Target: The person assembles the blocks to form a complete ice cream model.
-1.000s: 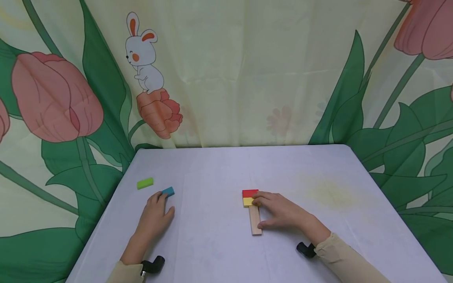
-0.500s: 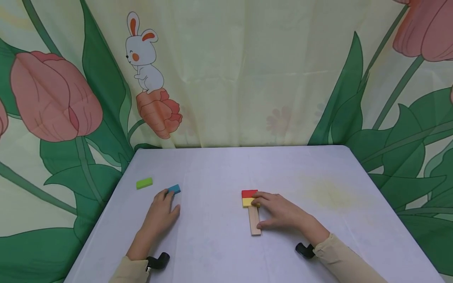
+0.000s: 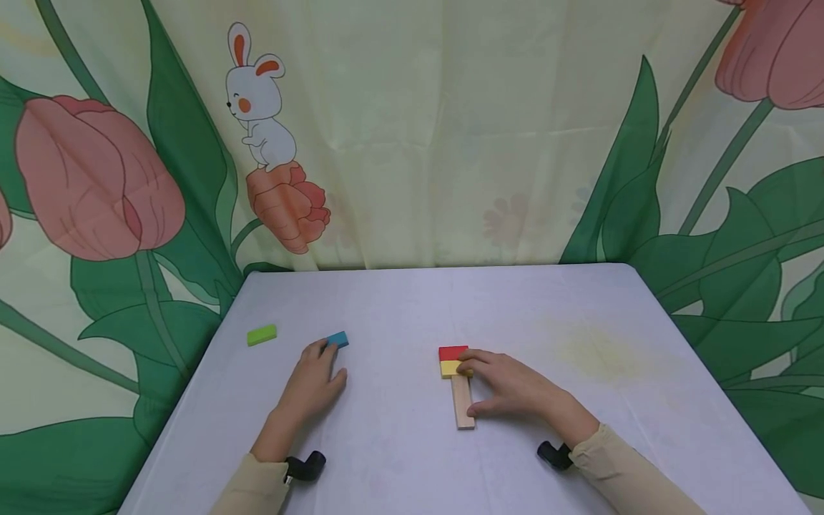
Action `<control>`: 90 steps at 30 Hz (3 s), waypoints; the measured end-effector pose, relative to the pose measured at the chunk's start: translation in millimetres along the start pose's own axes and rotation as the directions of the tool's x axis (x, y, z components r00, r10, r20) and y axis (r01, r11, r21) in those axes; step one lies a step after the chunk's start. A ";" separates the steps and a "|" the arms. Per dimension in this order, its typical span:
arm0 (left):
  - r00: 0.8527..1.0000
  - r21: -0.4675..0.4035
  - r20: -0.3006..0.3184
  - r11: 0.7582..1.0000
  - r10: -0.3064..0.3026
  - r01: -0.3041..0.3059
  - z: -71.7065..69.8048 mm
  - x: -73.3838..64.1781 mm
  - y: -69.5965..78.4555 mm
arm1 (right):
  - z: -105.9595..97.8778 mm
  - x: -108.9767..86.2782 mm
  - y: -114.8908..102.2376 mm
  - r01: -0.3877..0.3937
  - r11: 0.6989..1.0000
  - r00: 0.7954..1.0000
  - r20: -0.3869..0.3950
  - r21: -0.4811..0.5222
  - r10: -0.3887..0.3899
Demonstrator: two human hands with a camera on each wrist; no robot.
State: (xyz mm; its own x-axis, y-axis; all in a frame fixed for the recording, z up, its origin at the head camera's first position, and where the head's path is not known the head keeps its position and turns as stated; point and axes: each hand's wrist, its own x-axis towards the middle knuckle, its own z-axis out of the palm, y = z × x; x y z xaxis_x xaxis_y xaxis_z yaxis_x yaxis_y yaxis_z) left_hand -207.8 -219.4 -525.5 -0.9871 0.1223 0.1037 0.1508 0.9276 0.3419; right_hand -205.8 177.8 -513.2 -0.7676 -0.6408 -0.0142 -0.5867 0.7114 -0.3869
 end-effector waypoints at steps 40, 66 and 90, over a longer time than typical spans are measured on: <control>0.983 0.040 0.133 0.991 0.124 -0.130 35.0 38.4 105.7 | -0.2 2.0 -0.8 -0.042 0.998 0.999 0.020 0.049 0.041; 0.954 0.051 0.214 0.973 0.210 -0.226 49.6 44.8 150.7 | -1.5 1.6 0.9 -0.050 0.997 0.998 0.032 0.058 0.049; 0.918 -0.918 0.392 0.036 -0.065 0.395 34.1 56.7 104.6 | -6.9 36.0 54.4 -0.143 -0.176 0.939 0.190 0.974 0.286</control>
State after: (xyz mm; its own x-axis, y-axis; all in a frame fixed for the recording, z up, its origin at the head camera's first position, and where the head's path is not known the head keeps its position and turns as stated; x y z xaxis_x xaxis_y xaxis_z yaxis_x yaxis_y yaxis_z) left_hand -249.9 -103.5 -515.8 -0.9369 0.1904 -0.2932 -0.3343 -0.2425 0.9107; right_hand -267.1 195.4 -528.4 -0.8396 -0.4534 -0.2991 0.4645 -0.3142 -0.8279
